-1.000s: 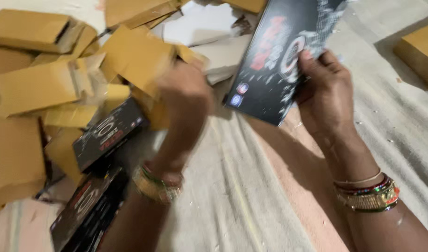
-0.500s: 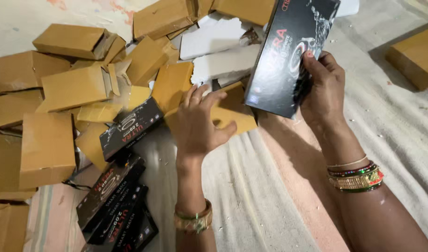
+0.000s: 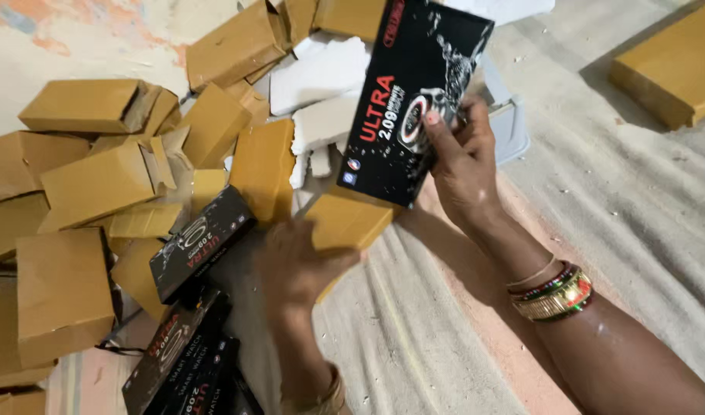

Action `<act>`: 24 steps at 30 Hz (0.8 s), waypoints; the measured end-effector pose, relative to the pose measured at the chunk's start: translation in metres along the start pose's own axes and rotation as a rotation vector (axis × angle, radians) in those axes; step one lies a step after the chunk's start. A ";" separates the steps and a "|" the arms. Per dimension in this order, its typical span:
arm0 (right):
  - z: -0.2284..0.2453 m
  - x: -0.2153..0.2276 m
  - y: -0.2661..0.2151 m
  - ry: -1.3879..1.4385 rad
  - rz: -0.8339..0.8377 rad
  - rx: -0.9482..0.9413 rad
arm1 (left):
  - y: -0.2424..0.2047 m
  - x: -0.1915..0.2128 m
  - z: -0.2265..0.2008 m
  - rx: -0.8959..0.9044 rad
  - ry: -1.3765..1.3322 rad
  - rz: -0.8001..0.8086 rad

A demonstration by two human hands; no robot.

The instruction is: The person unpacks smartwatch boxes, places the watch and accessories into a larger cardboard box, and seals it with tape. This process is repeated for multiple units.

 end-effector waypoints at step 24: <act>-0.006 -0.007 0.001 -0.059 -0.116 -0.030 | 0.035 -0.018 -0.061 -0.170 -0.152 -0.186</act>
Point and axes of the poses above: each hand's wrist, its own y-axis towards the middle knuckle, its own x-axis out of the back of the hand, z = x × y, the point moved 7 cm from there along y, towards the middle knuckle, and after that the axes turned 10 degrees about -x, right-handed, at the moved point
